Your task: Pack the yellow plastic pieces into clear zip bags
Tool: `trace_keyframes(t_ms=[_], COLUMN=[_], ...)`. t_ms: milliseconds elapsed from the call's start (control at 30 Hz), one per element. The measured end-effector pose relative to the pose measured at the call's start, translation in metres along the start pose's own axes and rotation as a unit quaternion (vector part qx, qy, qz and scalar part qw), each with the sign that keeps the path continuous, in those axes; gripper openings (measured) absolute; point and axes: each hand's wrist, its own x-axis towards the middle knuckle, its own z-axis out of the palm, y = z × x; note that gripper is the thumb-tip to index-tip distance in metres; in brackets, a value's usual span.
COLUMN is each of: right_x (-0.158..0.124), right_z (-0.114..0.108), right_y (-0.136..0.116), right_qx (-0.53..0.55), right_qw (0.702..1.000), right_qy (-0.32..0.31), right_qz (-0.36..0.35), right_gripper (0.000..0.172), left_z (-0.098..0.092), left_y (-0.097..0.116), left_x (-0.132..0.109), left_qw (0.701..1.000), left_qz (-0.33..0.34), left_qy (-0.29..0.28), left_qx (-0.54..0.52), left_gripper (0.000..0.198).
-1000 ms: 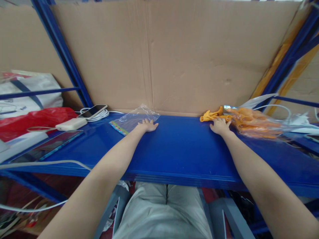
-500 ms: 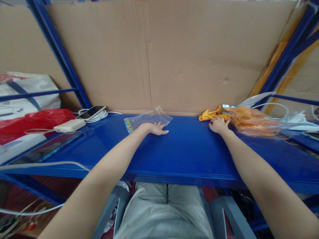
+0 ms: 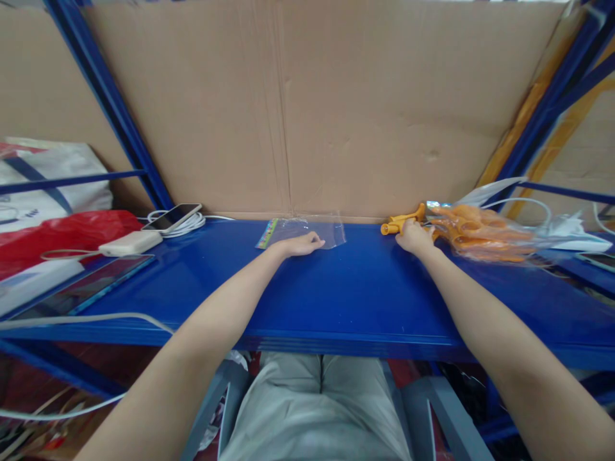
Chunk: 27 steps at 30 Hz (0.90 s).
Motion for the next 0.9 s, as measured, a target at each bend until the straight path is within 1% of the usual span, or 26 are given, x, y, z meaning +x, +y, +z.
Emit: trace_keyframes(t_ms=[67,133,200,267,333,433,567,633,700,767,800,900], right_x=[-0.003,-0.004,-0.004,-0.003,-0.001,0.0,-0.001,-0.004,-0.007,-0.009,-0.01,-0.011], right_z=[-0.005,-0.009,-0.01,-0.01,-0.011,-0.015,-0.025,-0.03,-0.035,-0.039,-0.041,-0.047], right_y=[-0.005,-0.008,-0.01,-0.01,-0.01,-0.008,-0.005,-0.005,-0.007,-0.008,-0.009,-0.008], right_qx=[0.002,0.011,0.021,0.025,0.021,-0.007,-0.053,-0.05,-0.028,0.001,0.015,0.052], right_qw=[1.0,0.999,0.999,0.998,0.997,0.996,0.989,0.984,0.982,0.983,0.985,0.992], right_qy=[-0.02,-0.03,-0.039,-0.052,-0.065,-0.081,-0.131,-0.164,-0.187,-0.181,-0.166,-0.083], right_qz=[-0.002,-0.008,-0.017,-0.028,-0.035,-0.035,-0.047,-0.039,-0.008,0.028,0.042,0.075], right_gripper=[0.05,0.048,0.045,0.043,0.044,0.047,0.046,0.046,0.044,0.041,0.039,0.035], left_z=[0.004,0.007,0.008,0.008,0.008,0.006,0.004,0.004,0.005,0.006,0.006,0.005], left_y=[-0.001,-0.002,-0.002,-0.002,-0.002,-0.004,-0.009,-0.012,-0.013,-0.014,-0.013,-0.013], left_x=[0.001,0.002,0.002,0.002,0.002,0.003,0.003,0.003,0.002,0.002,0.002,0.002], left_qw=[0.999,0.997,0.997,0.996,0.996,0.995,0.987,0.983,0.98,0.98,0.98,0.982], left_qz=[-0.039,-0.056,-0.058,-0.055,-0.047,-0.056,-0.113,-0.141,-0.161,-0.166,-0.165,-0.158], left_qy=[0.014,0.026,0.022,0.006,-0.004,0.004,0.047,0.047,0.029,0.018,0.017,0.013], left_qx=[0.018,0.038,0.054,0.064,0.071,0.081,0.1,0.106,0.109,0.11,0.109,0.107], left_gripper=[0.046,0.049,0.054,0.057,0.059,0.058,0.06,0.061,0.062,0.063,0.063,0.064])
